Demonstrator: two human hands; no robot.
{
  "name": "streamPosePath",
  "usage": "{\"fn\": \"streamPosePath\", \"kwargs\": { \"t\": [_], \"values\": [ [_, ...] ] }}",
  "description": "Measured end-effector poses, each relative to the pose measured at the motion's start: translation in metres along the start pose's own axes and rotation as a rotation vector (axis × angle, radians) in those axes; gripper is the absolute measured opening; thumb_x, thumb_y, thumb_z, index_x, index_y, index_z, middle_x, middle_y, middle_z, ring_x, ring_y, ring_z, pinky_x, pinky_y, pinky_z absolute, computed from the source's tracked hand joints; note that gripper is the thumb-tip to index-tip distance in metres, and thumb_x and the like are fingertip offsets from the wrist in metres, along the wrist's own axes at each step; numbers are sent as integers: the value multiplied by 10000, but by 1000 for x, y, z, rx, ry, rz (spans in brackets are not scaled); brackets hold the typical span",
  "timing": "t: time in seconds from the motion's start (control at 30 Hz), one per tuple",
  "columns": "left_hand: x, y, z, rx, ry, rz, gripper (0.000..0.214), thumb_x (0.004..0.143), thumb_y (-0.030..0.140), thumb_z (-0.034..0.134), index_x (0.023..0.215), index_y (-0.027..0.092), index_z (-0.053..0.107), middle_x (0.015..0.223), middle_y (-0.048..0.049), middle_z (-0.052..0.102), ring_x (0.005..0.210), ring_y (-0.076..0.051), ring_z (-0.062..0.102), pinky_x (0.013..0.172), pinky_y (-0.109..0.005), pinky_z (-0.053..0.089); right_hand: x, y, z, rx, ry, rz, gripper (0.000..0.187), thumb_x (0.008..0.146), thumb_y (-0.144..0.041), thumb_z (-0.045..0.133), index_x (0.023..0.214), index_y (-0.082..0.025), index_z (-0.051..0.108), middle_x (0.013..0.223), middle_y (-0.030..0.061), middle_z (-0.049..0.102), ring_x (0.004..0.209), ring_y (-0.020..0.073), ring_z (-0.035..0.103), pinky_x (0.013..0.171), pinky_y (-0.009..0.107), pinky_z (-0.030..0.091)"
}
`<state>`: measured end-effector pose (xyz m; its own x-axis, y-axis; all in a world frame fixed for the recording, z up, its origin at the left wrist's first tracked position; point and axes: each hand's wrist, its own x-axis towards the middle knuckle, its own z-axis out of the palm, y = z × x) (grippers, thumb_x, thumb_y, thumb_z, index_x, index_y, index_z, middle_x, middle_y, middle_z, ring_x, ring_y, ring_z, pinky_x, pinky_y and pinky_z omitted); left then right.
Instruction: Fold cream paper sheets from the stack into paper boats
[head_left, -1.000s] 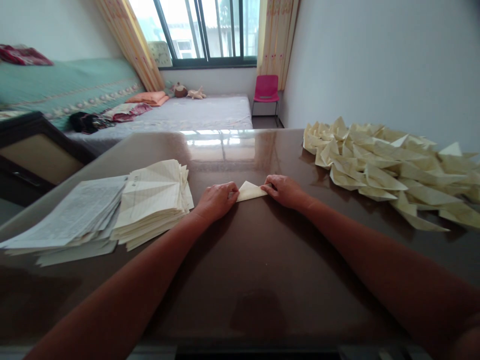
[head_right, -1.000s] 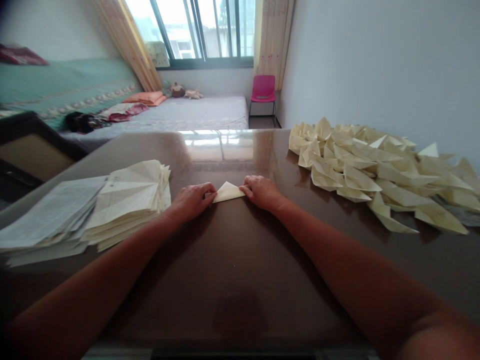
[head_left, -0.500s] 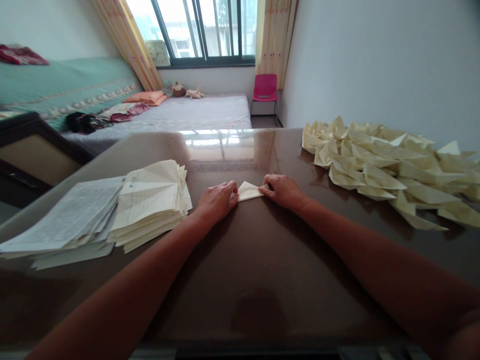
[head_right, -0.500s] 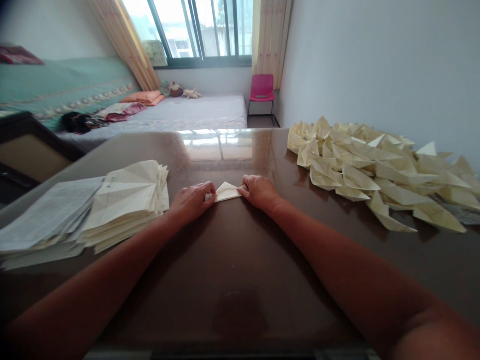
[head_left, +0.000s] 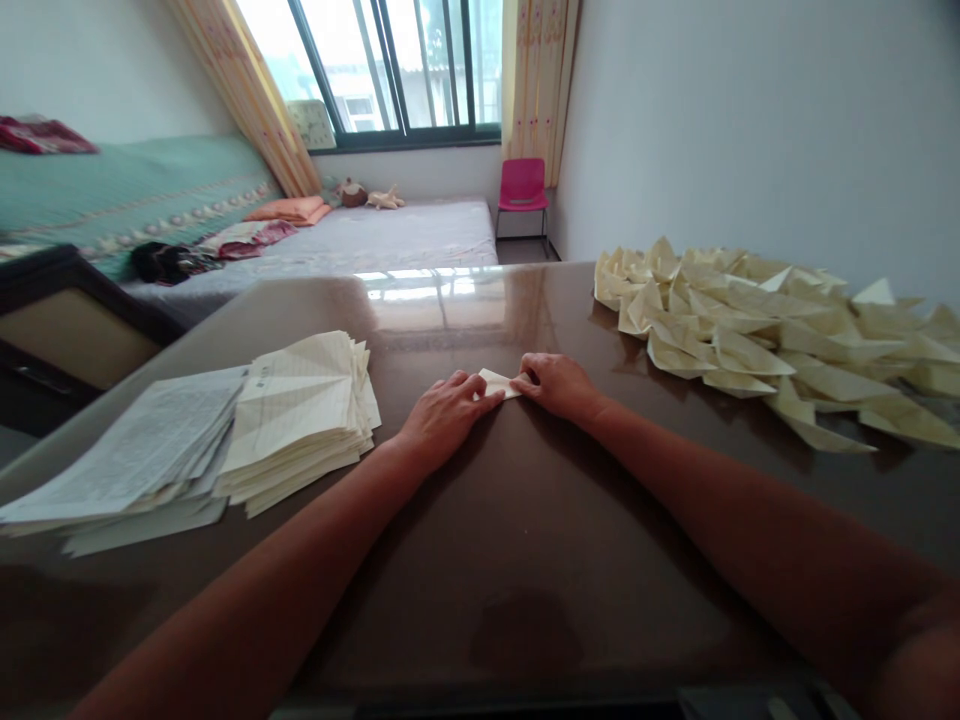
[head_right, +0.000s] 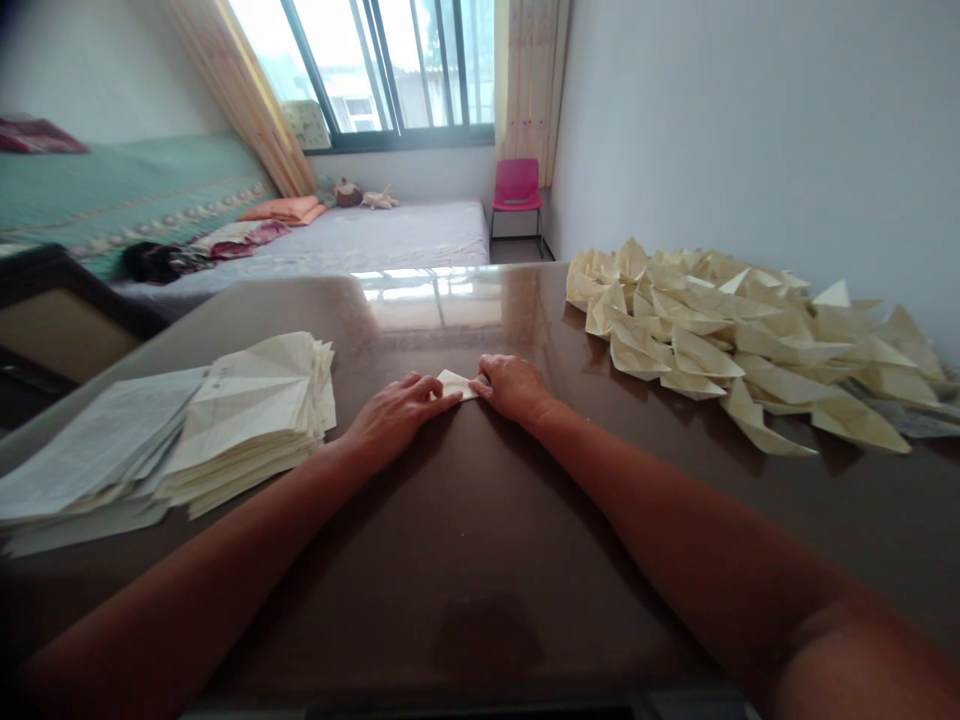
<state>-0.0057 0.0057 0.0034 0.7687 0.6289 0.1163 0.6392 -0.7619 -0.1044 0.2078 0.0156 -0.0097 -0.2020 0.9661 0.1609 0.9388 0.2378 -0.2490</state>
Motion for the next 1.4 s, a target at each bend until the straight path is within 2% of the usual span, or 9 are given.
{"fn": "streamPosePath", "kwargs": {
  "t": [0.1, 0.23, 0.27, 0.37, 0.53, 0.7, 0.87, 1.17, 1.4],
  "values": [
    [1, 5, -2, 60, -27, -3, 389, 951, 225, 418, 1328, 298, 483, 1110, -61, 561, 972, -195, 483, 853, -314, 429, -3, 1, -1, 9, 38, -23, 209, 887, -375, 538, 930, -185, 613, 927, 52, 660, 810, 179, 575, 675, 268, 373],
    [-1, 8, -4, 92, -30, -25, 390, 956, 243, 411, 1338, 306, 458, 1115, -58, 558, 1005, -209, 478, 830, -319, 439, -12, -6, -13, -112, 143, -199, 259, 912, -313, 530, 1124, -186, 607, 1152, 110, 597, 1075, 242, 486, 849, 330, 370],
    [-1, 9, -4, 94, -27, -27, 391, 957, 248, 413, 1341, 312, 451, 1114, -55, 558, 1015, -214, 475, 825, -321, 441, -16, -11, -16, -168, 128, -255, 240, 921, -282, 510, 1115, -196, 621, 1161, 115, 595, 1098, 257, 468, 869, 353, 357],
    [-2, 9, -4, 96, -19, -30, 385, 957, 243, 418, 1332, 321, 451, 1104, -49, 558, 1022, -218, 473, 815, -316, 445, -28, -29, -23, -292, -25, -365, 246, 935, -200, 446, 1066, -175, 652, 1093, 126, 628, 1030, 265, 497, 832, 377, 364],
    [-3, 12, -4, 112, -26, -33, 357, 958, 244, 410, 1309, 284, 465, 1106, -61, 557, 1033, -231, 475, 812, -324, 458, -45, -51, -21, -435, -159, -333, 366, 939, -147, 360, 1221, -69, 579, 1196, 191, 601, 1095, 294, 480, 849, 409, 389],
    [-4, 16, -6, 105, -61, -23, 390, 948, 195, 406, 1336, 224, 433, 1144, -86, 550, 1053, -234, 479, 855, -336, 467, -49, -53, -19, -466, -234, -266, 455, 927, -111, 314, 1340, -74, 501, 1412, 192, 461, 1269, 319, 398, 947, 483, 385],
    [-6, 17, -10, 100, -88, -21, 386, 940, 141, 394, 1318, 173, 462, 1169, -102, 552, 1067, -234, 479, 887, -323, 466, -47, -51, -23, -448, -284, -154, 491, 900, -80, 311, 1357, -23, 481, 1433, 239, 411, 1270, 344, 427, 995, 531, 357],
    [-7, 21, -17, 162, -156, -41, 340, 934, 119, 397, 1239, 51, 532, 1077, -139, 572, 1014, -247, 502, 817, -324, 505, -47, -51, -23, -526, -280, -151, 480, 923, -87, 285, 1365, -15, 456, 1439, 224, 415, 1240, 325, 444, 930, 512, 401],
    [-8, 17, -19, 180, -163, -56, 329, 934, 117, 408, 1213, 63, 574, 1029, -137, 584, 986, -249, 523, 787, -317, 513, -41, -43, -17, -490, -197, -131, 431, 926, -95, 321, 1304, -53, 522, 1380, 229, 481, 1219, 306, 452, 892, 468, 409]
  ]
}}
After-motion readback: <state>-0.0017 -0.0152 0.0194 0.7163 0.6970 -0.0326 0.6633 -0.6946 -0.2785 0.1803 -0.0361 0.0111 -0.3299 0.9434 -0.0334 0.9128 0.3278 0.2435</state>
